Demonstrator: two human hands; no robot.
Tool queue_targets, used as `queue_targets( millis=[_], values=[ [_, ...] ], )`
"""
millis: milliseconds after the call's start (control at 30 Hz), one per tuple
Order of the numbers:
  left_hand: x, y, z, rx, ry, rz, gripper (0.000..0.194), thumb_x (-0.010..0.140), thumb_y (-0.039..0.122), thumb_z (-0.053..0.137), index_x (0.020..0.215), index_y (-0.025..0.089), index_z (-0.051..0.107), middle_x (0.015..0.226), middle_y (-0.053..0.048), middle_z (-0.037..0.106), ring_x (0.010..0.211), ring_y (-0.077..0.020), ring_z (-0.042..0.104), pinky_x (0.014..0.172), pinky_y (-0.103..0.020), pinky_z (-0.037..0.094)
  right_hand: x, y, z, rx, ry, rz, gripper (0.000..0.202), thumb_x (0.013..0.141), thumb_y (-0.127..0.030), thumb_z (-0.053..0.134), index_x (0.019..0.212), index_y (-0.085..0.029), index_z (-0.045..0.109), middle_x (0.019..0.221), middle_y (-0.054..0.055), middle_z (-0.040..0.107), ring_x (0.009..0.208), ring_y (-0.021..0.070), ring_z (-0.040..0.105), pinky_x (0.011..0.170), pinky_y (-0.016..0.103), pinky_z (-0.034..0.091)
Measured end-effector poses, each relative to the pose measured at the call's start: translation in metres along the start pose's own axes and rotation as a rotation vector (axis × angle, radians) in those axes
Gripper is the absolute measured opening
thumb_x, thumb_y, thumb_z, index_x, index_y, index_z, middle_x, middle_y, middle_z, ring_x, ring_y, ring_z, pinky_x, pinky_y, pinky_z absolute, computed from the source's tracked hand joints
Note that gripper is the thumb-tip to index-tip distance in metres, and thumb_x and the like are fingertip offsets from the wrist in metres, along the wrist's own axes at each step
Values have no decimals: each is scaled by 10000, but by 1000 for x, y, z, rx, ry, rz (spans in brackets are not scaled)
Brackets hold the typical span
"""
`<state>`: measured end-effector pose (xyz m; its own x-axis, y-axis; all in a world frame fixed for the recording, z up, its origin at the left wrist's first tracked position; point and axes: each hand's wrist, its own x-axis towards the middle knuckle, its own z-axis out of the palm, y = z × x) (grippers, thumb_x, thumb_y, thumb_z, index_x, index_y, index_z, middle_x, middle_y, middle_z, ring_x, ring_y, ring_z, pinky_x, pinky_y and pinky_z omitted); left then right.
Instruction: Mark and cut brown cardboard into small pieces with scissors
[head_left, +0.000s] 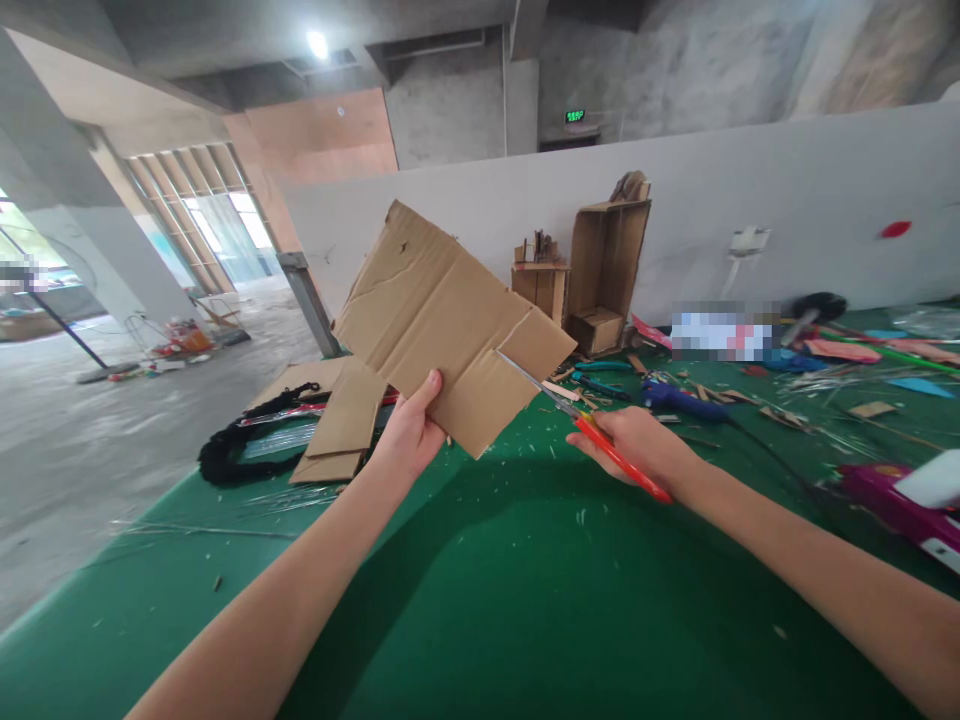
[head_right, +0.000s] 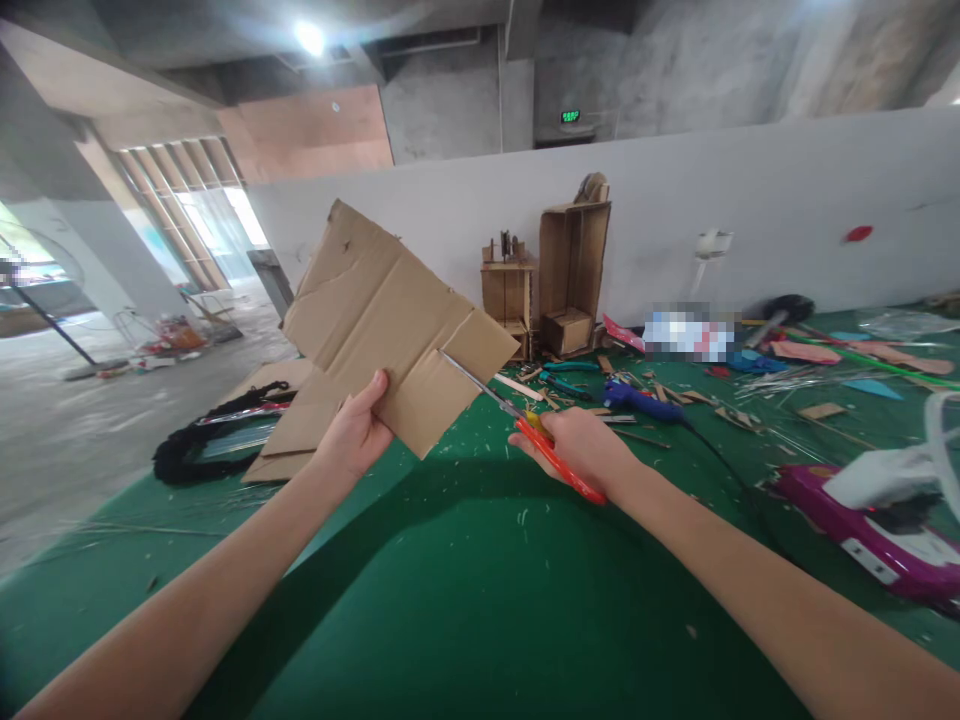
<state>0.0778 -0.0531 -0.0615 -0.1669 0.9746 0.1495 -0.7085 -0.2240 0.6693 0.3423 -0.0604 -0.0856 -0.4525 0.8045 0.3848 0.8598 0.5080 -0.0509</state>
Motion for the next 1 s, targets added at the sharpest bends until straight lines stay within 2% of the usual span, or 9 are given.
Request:
queue_targets(
  millis=[200,400,533,633,700,800,867,933,1000],
  values=[
    [3,4,0,19,-19,31,210,758,127,647,966,146,635,919,-59,708,934,-189,652,932,-329,480,1,-4,2,82,2,-8,379,867,-489,388,603,-221,439,540,40,561,510,184,558,513,277,336],
    [7,19,5,26,16,122,168,771,122,633,937,149,630,868,-36,711,820,-153,673,901,-303,501,3,-13,-1,283,-54,-37,387,837,-523,405,594,-225,358,505,-23,432,453,116,405,467,251,300],
    [13,18,10,58,65,151,170,767,139,647,932,156,613,906,-37,704,832,-138,665,876,-284,512,5,-15,-2,326,-62,0,411,810,-569,428,603,-216,385,515,-21,440,461,114,401,458,255,295],
    [24,22,16,101,31,166,166,772,152,644,933,171,607,922,-31,700,874,-147,656,876,-284,511,5,-13,-3,402,-92,53,449,798,-611,420,623,-200,460,545,4,506,479,127,458,463,261,346],
    [36,36,21,110,31,224,134,807,175,609,940,179,599,930,-21,696,943,-148,634,896,-286,500,4,-10,-4,524,-124,56,479,804,-623,397,650,-186,519,600,34,573,516,141,519,475,265,403],
    [53,75,24,86,107,390,88,886,210,504,939,182,569,895,21,694,1031,-117,580,936,-308,478,2,-6,-1,775,-112,83,497,817,-627,383,715,-177,568,704,65,640,631,170,604,514,272,486],
    [57,103,25,200,28,450,80,882,182,510,943,190,561,848,71,692,1021,-93,570,950,-318,470,1,-4,4,940,-77,162,501,805,-646,403,754,-176,571,766,78,660,722,195,639,546,285,523],
    [54,123,26,318,-6,458,159,820,129,586,971,177,571,854,78,694,993,-108,581,954,-342,465,2,-4,8,1113,-39,239,514,773,-676,436,786,-179,565,849,97,670,816,226,654,574,307,547],
    [44,131,30,538,-45,387,253,755,113,651,999,152,594,900,42,697,955,-147,606,942,-384,468,4,-7,10,1296,0,276,529,745,-703,454,802,-188,560,926,109,671,896,250,648,606,328,562]
  ],
)
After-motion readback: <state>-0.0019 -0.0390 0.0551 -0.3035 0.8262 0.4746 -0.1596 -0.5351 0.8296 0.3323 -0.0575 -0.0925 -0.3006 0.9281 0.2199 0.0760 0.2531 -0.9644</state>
